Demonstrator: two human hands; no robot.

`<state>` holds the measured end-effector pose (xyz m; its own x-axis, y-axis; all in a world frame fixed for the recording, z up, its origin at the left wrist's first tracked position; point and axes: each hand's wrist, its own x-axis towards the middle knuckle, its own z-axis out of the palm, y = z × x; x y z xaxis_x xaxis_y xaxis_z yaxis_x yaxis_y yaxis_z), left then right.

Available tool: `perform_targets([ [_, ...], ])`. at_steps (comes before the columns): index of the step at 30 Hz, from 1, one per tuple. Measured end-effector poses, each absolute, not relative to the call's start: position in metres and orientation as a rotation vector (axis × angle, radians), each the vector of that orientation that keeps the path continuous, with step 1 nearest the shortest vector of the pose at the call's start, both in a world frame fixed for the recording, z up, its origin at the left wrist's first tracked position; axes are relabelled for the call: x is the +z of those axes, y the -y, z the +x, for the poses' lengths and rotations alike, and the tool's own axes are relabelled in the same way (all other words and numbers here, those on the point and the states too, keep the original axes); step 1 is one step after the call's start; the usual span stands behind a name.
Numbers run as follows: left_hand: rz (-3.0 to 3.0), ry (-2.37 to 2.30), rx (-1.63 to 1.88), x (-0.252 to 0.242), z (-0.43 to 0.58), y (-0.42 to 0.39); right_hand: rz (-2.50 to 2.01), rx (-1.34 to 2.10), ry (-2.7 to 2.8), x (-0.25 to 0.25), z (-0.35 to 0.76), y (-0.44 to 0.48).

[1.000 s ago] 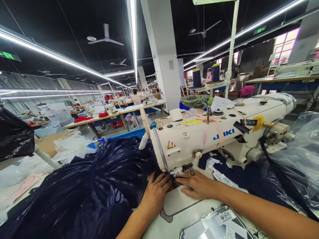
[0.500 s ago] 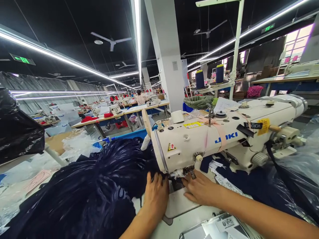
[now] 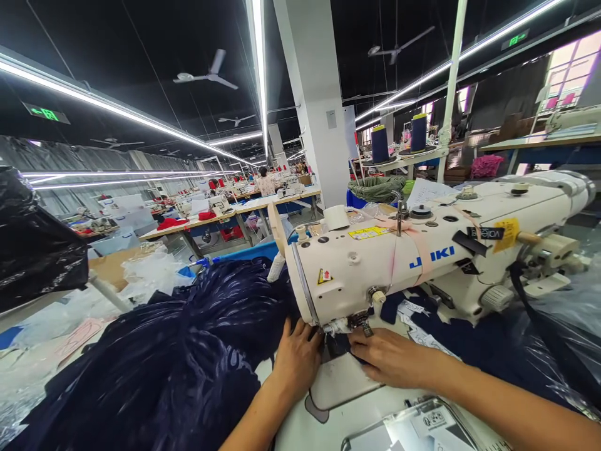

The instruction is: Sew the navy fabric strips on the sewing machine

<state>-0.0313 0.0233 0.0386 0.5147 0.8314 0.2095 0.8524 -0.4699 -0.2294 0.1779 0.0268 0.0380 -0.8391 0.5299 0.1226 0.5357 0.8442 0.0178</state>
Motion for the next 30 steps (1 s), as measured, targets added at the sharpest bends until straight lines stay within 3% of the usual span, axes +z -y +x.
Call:
perform_targets([
  [9,-2.463,1.407,-0.157,0.037,-0.033,-0.024,-0.747,-0.285,2.926,0.028,0.176,-0.027],
  [30,-2.449,1.410,-0.072,0.041,-0.030,-0.025,-0.924,-0.149,2.978,0.042,0.159,-0.008],
])
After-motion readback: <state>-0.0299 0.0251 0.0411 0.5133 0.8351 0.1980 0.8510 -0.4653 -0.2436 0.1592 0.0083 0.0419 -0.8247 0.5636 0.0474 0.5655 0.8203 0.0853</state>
